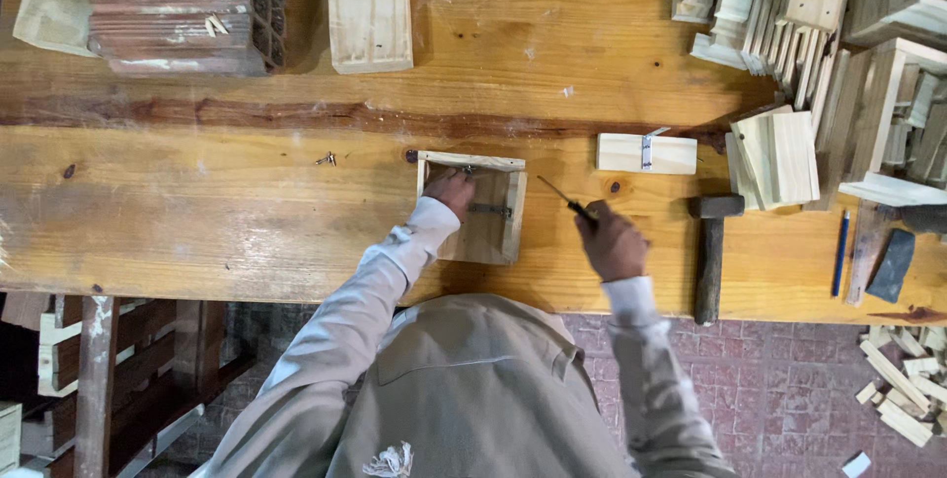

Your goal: The person assembles a small wooden box by placing thin wooden slats into a base and using a screwdriver to secure metal hardware.

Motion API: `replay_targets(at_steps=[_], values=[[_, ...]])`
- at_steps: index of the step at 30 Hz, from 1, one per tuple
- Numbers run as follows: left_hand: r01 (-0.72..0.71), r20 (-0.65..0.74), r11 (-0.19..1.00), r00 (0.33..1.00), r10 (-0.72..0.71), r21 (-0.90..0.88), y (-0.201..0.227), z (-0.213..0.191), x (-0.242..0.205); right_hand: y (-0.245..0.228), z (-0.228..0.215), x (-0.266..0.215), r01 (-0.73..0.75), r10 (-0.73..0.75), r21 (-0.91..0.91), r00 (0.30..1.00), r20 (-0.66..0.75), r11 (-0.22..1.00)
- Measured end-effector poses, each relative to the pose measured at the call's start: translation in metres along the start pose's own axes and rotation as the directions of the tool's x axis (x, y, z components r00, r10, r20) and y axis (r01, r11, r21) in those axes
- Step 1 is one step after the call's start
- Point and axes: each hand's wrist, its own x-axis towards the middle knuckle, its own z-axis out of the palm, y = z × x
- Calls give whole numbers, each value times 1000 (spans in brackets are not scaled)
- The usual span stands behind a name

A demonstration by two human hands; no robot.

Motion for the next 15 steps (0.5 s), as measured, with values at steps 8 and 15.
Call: replay_targets(at_steps=[8, 15], values=[[-31, -26, 997, 999, 33, 68, -27, 71, 24, -76, -106, -3, 577, -580, -84, 787, -208, 813], [182, 287, 980, 945, -153, -76, -14, 37, 24, -118, -56, 45, 802, -835, -257, 549, -38, 539]])
